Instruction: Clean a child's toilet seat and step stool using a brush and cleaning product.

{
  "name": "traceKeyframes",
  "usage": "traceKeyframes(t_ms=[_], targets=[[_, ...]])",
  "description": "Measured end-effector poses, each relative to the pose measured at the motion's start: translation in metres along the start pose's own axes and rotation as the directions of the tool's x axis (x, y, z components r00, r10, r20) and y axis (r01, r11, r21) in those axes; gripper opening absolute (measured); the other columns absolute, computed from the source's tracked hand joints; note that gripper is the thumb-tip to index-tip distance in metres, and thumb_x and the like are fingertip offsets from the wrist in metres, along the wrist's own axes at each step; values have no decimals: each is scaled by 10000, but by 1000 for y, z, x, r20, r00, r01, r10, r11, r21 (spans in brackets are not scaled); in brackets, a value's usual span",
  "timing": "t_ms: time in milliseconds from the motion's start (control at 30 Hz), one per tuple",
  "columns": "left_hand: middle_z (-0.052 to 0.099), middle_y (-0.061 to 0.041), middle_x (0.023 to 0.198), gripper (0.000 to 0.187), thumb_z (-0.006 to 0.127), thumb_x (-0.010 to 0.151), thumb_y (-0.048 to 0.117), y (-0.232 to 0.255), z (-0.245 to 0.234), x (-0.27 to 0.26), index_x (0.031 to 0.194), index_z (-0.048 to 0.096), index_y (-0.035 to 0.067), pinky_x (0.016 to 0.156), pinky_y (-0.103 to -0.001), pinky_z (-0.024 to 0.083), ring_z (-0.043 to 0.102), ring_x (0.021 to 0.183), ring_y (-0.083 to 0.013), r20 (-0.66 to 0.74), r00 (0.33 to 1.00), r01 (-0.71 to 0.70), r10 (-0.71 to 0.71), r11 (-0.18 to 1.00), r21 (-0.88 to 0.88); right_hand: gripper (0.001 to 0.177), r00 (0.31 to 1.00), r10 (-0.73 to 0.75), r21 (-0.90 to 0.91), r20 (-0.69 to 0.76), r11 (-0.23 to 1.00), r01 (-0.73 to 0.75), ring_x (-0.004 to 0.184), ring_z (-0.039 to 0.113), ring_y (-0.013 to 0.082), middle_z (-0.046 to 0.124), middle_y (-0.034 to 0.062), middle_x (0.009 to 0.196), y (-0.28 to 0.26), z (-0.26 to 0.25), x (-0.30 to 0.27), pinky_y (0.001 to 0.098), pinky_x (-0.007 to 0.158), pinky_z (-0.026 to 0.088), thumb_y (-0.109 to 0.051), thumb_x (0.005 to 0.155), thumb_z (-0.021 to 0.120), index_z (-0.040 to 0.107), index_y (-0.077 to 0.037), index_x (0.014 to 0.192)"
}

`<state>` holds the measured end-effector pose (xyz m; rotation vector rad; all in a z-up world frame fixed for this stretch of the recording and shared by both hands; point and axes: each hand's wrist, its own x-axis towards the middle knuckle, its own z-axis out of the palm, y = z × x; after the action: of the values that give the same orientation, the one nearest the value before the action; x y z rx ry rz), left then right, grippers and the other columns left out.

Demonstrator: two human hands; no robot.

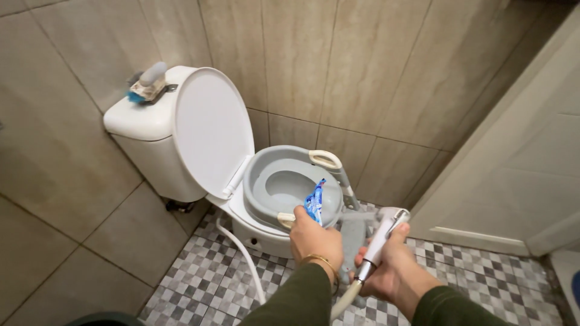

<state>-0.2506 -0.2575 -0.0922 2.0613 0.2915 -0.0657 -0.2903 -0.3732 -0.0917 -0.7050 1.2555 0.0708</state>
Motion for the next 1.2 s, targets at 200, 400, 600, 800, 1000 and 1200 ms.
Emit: traceKeyframes(t_ms=[200,400,600,800,1000,1200], targets=[[670,-227,1120,495,722,756,86,6,8,-6,1205,518,51,956,-487,498,636,1118,-423,47,999,13,-14,1000,28,809,993,-77,111,-91,990,87,767,470,254,513,71,887,-6,-24,26,606,795,422,-877,931,217,518,-140,1074],[668,-236,1116,474,693,775,93,5,17,-12,1207,503,44,954,-489,506,649,1098,-432,100,995,-6,2,999,38,816,993,-33,142,-113,989,49,758,472,255,511,72,875,9,-39,18,603,796,419,-883,929,209,516,-138,1064],[676,-227,1121,440,685,784,98,9,16,-17,1188,519,48,954,-496,506,654,1098,-425,131,991,9,-17,998,66,824,992,14,158,-124,987,6,749,475,256,508,74,864,13,-55,13,599,798,416,-888,927,201,513,-136,1055],[665,-224,1135,471,709,784,110,6,20,-21,1203,504,50,951,-498,508,648,1109,-425,153,988,-2,-9,997,75,832,991,57,155,-122,987,-38,741,477,258,506,75,852,9,-65,19,596,799,414,-894,926,193,510,-135,1045],[664,-221,1154,469,704,780,102,12,16,-22,1202,505,60,971,-489,503,643,1123,-422,157,987,17,-29,997,73,840,988,99,147,-116,986,-82,732,479,259,504,76,841,14,-71,16,592,800,411,-900,924,185,508,-133,1036],[655,-231,1156,485,696,769,92,10,14,-18,1212,502,62,976,-485,501,644,1117,-425,126,992,19,-24,999,37,848,985,144,117,-90,984,-133,723,482,260,501,78,829,6,-50,24,589,802,408,-905,923,177,505,-131,1026]])
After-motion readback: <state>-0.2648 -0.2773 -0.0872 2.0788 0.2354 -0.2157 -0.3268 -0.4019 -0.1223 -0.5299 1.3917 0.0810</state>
